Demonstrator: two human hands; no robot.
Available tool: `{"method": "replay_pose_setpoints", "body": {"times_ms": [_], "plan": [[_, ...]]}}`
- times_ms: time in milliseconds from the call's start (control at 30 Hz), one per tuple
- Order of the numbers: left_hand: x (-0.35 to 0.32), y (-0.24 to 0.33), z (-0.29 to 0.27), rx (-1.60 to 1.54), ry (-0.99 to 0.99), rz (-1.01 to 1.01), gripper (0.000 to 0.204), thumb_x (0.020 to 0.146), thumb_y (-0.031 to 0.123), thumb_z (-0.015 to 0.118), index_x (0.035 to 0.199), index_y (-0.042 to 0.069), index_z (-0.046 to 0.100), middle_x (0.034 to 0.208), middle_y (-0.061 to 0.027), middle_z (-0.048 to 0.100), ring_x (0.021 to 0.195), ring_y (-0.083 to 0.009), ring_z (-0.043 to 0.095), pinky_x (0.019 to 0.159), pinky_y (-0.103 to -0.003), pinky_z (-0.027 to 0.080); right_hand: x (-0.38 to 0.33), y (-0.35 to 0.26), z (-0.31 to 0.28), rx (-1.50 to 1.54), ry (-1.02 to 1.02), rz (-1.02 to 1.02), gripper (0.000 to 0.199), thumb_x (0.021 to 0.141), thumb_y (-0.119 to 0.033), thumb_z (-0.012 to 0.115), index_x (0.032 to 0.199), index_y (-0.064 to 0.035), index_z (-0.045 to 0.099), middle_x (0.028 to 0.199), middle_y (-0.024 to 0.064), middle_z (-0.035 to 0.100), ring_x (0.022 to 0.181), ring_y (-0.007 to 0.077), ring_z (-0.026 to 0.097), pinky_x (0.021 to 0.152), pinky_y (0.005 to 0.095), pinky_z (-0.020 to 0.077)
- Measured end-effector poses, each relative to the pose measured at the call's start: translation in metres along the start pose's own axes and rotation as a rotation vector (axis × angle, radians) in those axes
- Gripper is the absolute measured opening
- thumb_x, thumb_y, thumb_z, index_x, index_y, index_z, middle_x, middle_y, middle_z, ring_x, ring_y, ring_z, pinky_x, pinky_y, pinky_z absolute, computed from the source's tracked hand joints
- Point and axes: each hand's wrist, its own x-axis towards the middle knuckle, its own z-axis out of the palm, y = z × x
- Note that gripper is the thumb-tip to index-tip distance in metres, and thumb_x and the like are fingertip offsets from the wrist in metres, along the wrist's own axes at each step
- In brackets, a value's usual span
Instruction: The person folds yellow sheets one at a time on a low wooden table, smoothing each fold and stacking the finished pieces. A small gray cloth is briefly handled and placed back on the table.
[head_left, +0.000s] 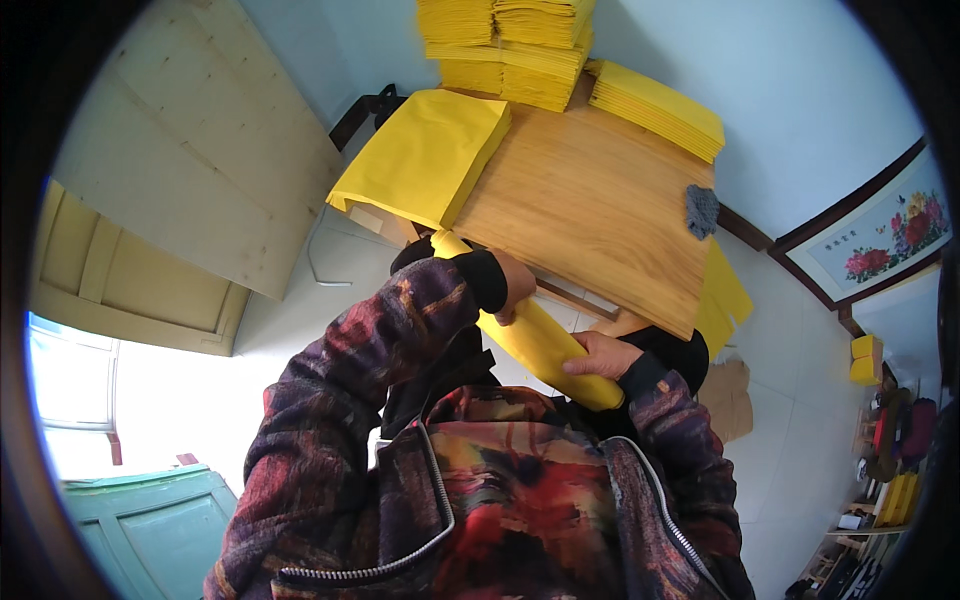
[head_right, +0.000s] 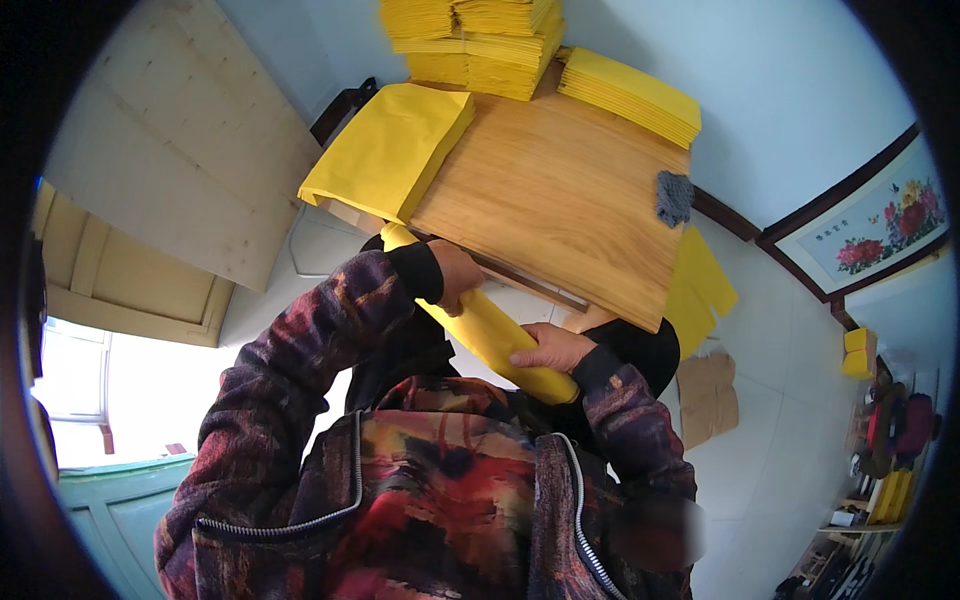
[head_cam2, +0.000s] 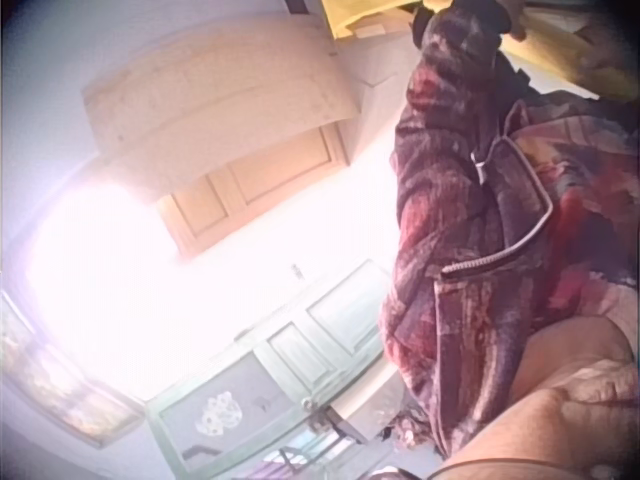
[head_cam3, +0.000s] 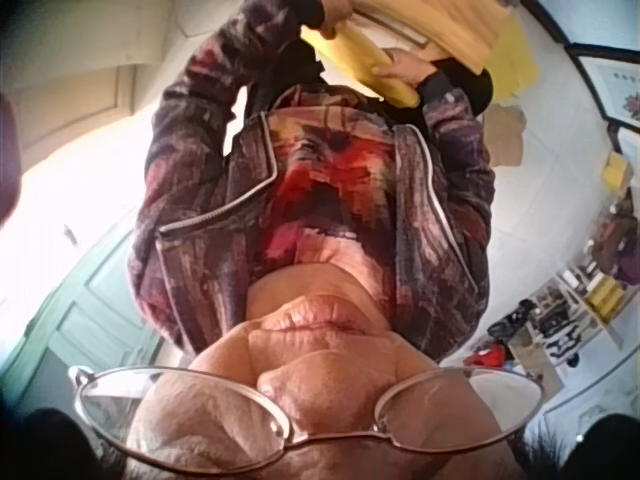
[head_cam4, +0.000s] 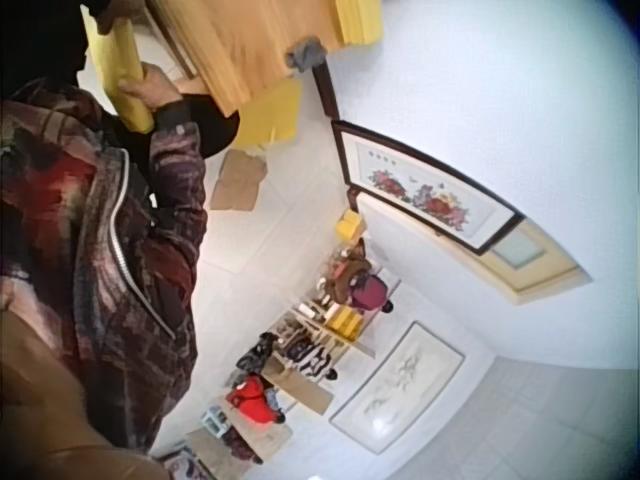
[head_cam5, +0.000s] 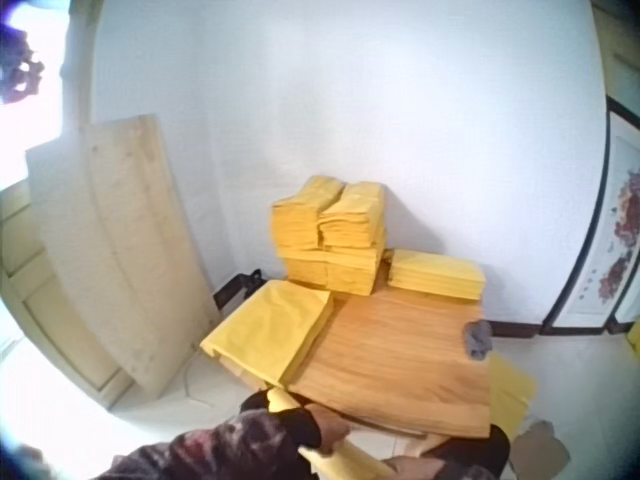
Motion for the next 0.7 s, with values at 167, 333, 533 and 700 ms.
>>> {"method": "replay_pose_setpoints", "body": {"times_ms": [167, 333, 533, 700], "plan": [[0.009, -0.009, 0.0, -0.052, -0.076, 0.057, 0.044, 0.065, 0.037, 0.078, 0.097, 0.009, 0.068, 0.086, -0.0133, 0.068, 0.086, -0.0337, 0.065, 0.074, -0.042, 0.051, 0.0, -0.018, 0.005, -0.677, 0.314, -0.024, 0.059, 0.074, -0.037, 0.075, 0.112, 0.0042, 0.057, 0.099, 0.0217, 0.066, 0.093, 0.0314, 0.063, 0.083, 0.0369, 0.0484], [0.007, -0.009, -0.001, -0.128, -0.065, 0.077, 0.046, 0.065, 0.037, 0.079, 0.098, 0.007, 0.067, 0.087, -0.014, 0.068, 0.085, -0.0335, 0.065, 0.074, -0.042, 0.051, 0.001, -0.022, 0.006, -0.831, 0.405, -0.061, 0.058, 0.074, -0.039, 0.074, 0.108, 0.0046, 0.058, 0.097, 0.0255, 0.065, 0.094, 0.037, 0.063, 0.082, 0.0396, 0.0488], [-0.023, -0.015, 0.002, -0.155, 0.519, 0.059, 0.044, 0.068, 0.034, 0.077, 0.103, 0.01, 0.064, 0.103, -0.0108, 0.065, 0.099, -0.0327, 0.06, 0.09, -0.04, 0.044, 0.002, 0.003, -0.005, -0.06, 0.142, 0.0, 0.052, 0.081, -0.027, 0.074, 0.119, 0.0031, 0.056, 0.105, 0.0093, 0.066, 0.093, 0.0173, 0.062, 0.084, 0.0302, 0.0489], [-0.065, -0.029, 0.022, -0.646, 1.131, -0.106, 0.017, 0.078, 0.011, 0.069, 0.091, 0.004, 0.06, 0.092, -0.0113, 0.062, 0.086, -0.0264, 0.062, 0.072, -0.033, 0.049, -0.011, 0.007, -0.012, 0.306, 0.172, -0.144, 0.053, 0.084, -0.026, 0.073, 0.125, 0.0004, 0.052, 0.11, 0.0075, 0.062, 0.096, 0.0156, 0.061, 0.085, 0.0305, 0.0484]]}}
